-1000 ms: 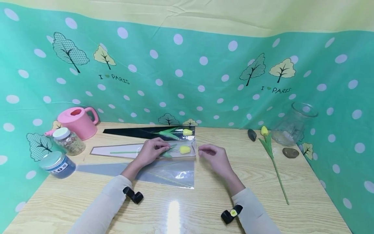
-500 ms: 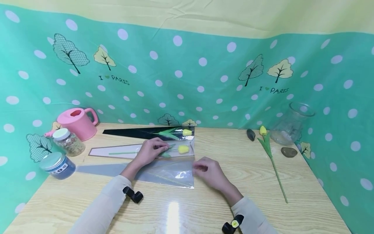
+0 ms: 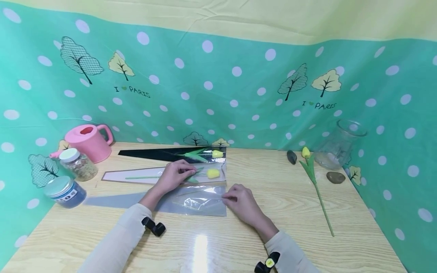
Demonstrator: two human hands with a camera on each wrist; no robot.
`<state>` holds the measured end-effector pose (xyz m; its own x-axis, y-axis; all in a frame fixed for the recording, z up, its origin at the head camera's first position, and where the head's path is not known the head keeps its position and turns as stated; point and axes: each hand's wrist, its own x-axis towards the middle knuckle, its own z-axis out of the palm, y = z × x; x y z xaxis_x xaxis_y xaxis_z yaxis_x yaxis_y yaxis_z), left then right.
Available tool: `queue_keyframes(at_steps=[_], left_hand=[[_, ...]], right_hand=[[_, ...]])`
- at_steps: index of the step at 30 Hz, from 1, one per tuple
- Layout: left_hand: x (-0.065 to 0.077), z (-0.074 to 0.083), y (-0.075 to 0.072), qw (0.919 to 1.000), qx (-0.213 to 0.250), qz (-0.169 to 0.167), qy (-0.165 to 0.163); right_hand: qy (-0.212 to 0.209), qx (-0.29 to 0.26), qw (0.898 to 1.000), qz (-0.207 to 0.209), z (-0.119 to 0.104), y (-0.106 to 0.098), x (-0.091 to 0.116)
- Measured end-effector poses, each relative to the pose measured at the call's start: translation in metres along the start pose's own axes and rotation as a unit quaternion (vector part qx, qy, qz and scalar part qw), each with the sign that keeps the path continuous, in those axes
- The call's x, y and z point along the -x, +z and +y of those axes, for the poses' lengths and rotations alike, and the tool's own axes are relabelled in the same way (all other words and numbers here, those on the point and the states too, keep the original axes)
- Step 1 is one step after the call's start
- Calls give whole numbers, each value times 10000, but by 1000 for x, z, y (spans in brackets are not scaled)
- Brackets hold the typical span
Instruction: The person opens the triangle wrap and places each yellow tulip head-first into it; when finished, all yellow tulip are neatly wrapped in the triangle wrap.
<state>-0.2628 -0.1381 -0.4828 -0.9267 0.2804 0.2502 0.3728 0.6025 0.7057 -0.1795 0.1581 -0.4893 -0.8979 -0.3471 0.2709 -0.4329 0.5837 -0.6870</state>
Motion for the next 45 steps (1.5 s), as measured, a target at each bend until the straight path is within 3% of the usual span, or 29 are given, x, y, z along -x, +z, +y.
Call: queue_keyframes(at_steps=[12,23,32,37,41,45], left_hand=[[4,1,-5,10000,-3,30,-20],[5,3,-7,9999,-108,35,87],[7,9,-10,9998,-188,25,-32],[25,29,-18,10000,79,-19,6],[50,45,-19,9977,516,-448,-27],[70,49,-15,9952,649,-722,-141]], right_hand=[[-72,-22,10000,42,-3,2,0],[306,-508,9982,-29,-6,1,1],[157,-669,9976,-53,-6,-5,-1],[187,-684,9975,-52,-11,-7,-1],[236,-641,9977,-22,-15,-11,-1],[166,-707,9974,-2,-19,-16,0]])
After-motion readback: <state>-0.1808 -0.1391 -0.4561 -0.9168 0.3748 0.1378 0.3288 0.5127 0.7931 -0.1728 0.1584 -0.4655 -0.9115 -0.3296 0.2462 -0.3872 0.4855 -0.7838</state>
